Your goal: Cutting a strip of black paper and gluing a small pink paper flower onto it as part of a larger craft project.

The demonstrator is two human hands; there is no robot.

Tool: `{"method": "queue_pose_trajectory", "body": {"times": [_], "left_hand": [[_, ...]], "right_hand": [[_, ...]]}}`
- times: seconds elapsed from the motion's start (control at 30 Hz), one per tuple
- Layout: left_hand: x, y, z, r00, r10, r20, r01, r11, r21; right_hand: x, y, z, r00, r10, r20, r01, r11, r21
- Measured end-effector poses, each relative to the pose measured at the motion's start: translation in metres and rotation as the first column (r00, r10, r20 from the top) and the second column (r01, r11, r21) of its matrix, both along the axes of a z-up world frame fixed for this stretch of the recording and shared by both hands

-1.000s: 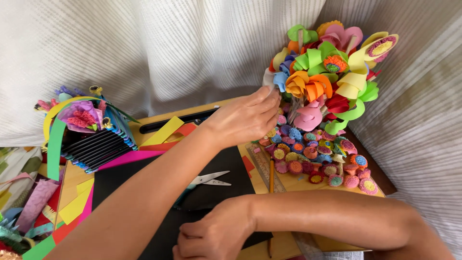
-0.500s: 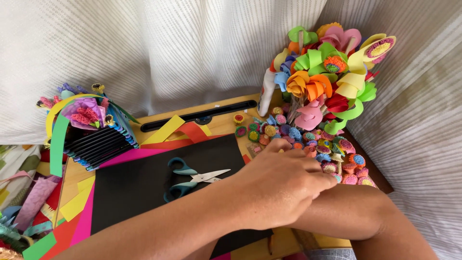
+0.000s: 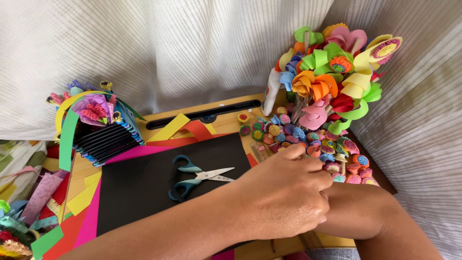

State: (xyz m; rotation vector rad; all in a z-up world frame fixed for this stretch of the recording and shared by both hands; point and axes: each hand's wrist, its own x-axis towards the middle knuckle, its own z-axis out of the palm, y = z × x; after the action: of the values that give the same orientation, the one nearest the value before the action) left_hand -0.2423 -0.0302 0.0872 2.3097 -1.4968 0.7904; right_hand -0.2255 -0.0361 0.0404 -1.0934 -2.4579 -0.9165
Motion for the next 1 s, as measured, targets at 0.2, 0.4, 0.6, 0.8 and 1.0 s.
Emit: {"method": "queue_pose_trajectory", "body": {"times": [0.2, 0.4, 0.6, 0.8, 1.0], "left_hand": [[0.026, 0.048, 0.032, 0.980, 0.198, 0.000, -0.195, 0.968, 0.156], [0.043, 0.147, 0.018, 0.708, 0.685, -0.171, -0.666, 0.728, 0.161], [0.017, 0.152, -0.047, 0.686, 0.621, -0.378, -0.610, 0.775, 0.167], [-0.011, 0.115, -0.085, 0.833, 0.447, -0.326, -0.372, 0.889, 0.267], [-0.006, 0.119, -0.101, 0.881, 0.463, -0.104, -0.419, 0.862, 0.284]], "right_hand": [[0.016, -0.020, 0.018, 0.999, -0.004, -0.039, 0.004, 1.000, 0.008], [0.036, -0.058, 0.001, 0.955, -0.108, -0.276, 0.100, 0.994, -0.046], [0.058, -0.093, -0.028, 0.427, -0.175, -0.887, 0.359, 0.933, -0.011], [0.068, -0.097, -0.051, 0.260, -0.174, -0.950, 0.446, 0.894, -0.042], [0.075, -0.102, -0.053, 0.168, -0.176, -0.970, 0.455, 0.887, -0.082]]}}
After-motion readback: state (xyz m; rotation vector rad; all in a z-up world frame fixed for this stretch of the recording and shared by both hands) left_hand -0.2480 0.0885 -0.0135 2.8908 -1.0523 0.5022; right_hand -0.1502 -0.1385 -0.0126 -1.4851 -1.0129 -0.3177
